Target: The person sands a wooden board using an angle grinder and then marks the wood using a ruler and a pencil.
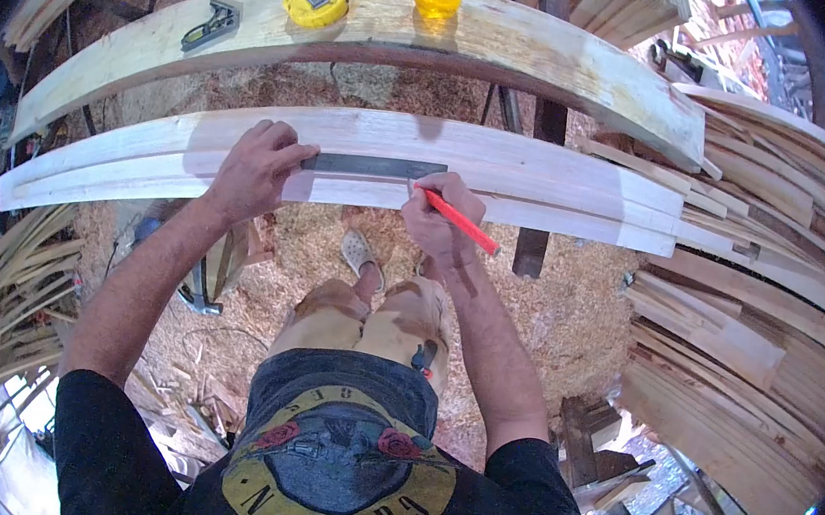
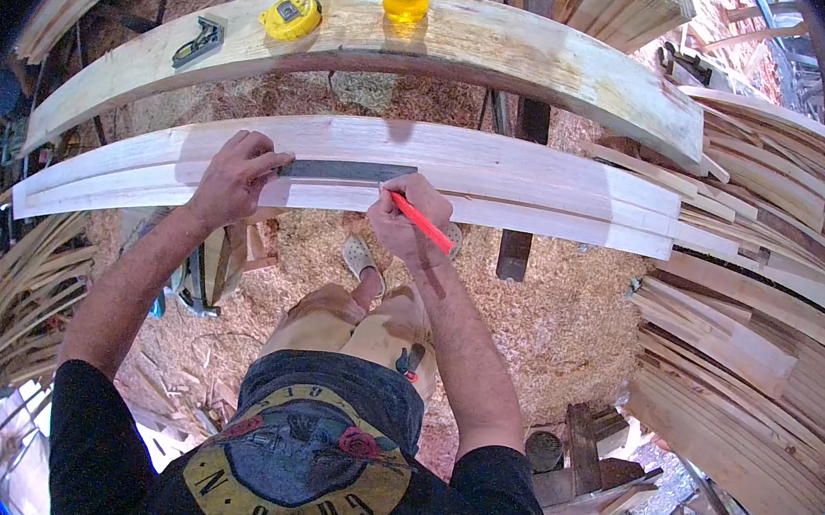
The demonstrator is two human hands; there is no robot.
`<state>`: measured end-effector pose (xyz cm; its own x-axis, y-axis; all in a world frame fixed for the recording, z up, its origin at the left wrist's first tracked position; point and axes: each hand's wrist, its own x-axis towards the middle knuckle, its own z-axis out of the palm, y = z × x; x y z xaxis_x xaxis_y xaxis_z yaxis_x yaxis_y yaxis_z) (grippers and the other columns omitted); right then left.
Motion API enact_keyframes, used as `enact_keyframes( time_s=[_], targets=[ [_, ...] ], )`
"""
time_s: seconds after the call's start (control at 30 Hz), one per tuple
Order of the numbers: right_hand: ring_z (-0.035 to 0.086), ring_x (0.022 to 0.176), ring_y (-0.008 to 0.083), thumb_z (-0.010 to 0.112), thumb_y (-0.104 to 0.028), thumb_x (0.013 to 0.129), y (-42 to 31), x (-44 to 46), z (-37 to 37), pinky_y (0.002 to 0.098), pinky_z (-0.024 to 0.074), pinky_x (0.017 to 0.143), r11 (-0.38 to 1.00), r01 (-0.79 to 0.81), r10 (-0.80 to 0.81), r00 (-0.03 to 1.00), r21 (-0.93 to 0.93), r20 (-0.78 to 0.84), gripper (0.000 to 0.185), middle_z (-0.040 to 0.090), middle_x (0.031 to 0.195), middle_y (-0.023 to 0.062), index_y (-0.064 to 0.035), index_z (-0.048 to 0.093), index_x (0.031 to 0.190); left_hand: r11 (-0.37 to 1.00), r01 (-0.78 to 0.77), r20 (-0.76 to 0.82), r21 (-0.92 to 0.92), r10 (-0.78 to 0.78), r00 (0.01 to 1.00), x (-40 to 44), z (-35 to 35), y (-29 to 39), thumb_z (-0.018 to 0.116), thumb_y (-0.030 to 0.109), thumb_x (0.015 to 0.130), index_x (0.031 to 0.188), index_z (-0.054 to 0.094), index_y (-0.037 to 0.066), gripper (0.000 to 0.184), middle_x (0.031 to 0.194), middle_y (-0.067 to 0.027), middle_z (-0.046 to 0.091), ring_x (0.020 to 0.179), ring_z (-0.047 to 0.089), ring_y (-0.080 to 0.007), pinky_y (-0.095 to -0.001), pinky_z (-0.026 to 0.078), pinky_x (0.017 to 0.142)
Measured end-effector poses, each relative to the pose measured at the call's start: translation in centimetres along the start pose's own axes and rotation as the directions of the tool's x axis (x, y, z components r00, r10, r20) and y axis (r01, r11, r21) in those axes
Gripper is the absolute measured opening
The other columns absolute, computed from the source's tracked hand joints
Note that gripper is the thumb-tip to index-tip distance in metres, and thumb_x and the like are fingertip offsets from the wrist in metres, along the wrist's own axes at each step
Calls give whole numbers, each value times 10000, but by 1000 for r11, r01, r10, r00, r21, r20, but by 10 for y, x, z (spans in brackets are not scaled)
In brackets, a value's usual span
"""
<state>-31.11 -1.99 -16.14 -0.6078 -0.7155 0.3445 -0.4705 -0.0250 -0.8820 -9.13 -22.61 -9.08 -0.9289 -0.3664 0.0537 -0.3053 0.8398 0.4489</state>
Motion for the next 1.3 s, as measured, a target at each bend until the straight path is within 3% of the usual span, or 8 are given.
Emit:
enact_keyframes(
  time_s=[0.17, 0.27, 0.37, 0.47, 0.67, 0.97, 1.17, 1.3],
  targets=[
    [587, 607, 52, 734, 16, 835, 3, -2, 1, 245, 494, 553, 1000, -12, 11, 1000, 24, 6, 141, 675, 723, 30, -55, 666, 936, 1000, 6, 9, -6, -6, 1000, 0, -1, 0, 746, -45, 779, 1184, 735, 86, 426, 1029, -118, 611, 975, 592, -326, -446, 510, 875],
    [607, 553, 133, 741, 3, 823, 3, -2, 3, 292, 516, 530, 999, -27, 28, 999, 27, -17, 142, 642, 693, 57, -63, 660, 918, 1000, 6, 19, 8, -7, 1000, 0, -1, -1, 751, -47, 774, 1184, 738, 87, 432, 1033, -120, 611, 976, 594, -328, -446, 513, 875],
    [603, 558, 113, 739, 6, 823, 3, -1, 2, 280, 508, 527, 1000, 3, -3, 1000, 8, -3, 140, 641, 692, 47, -58, 662, 920, 1000, -6, 8, 5, 6, 1000, 1, -1, 0, 737, -53, 781, 1171, 732, 77, 412, 1013, -118, 607, 956, 586, -323, -437, 505, 872],
    [607, 617, 58, 738, 20, 836, 3, -5, 1, 247, 510, 568, 996, -75, 74, 997, 53, 18, 137, 686, 731, 39, -50, 668, 932, 1000, -3, 7, 8, 3, 1000, 0, -1, 0, 739, -50, 782, 1172, 733, 78, 410, 1012, -118, 607, 959, 588, -321, -437, 506, 870],
    [603, 595, 72, 739, 19, 830, 1, -2, 2, 255, 505, 555, 1000, -8, 8, 1000, 30, -8, 140, 673, 709, 37, -50, 664, 926, 1000, -9, -6, 10, 9, 1000, 0, -1, 1, 743, -39, 784, 1171, 737, 78, 405, 1019, -119, 610, 968, 595, -324, -443, 512, 871],
    [594, 574, 77, 753, -3, 826, -2, -1, 2, 264, 500, 542, 998, -56, 57, 998, 31, -11, 149, 659, 693, 41, -61, 656, 923, 1000, 2, 7, -6, -2, 1000, 1, -1, 0, 744, -32, 788, 1173, 735, 80, 401, 1020, -117, 611, 964, 596, -323, -444, 513, 877],
    [592, 588, 69, 750, 8, 832, 3, 0, -2, 253, 495, 545, 999, 40, -40, 998, -8, 38, 152, 652, 689, 35, -58, 659, 934, 1000, 0, 12, -6, 0, 1000, -1, 0, -2, 740, -36, 791, 1194, 734, 79, 418, 1040, -127, 612, 992, 603, -332, -453, 514, 898],
    [594, 603, 66, 741, 18, 836, 5, -4, 3, 254, 496, 551, 998, -22, 23, 1000, 58, -11, 142, 662, 711, 38, -46, 657, 930, 1000, 8, 12, 0, -8, 1000, -1, 1, -1, 741, -39, 790, 1195, 734, 85, 423, 1048, -131, 612, 993, 602, -333, -451, 513, 896]
  ],
)
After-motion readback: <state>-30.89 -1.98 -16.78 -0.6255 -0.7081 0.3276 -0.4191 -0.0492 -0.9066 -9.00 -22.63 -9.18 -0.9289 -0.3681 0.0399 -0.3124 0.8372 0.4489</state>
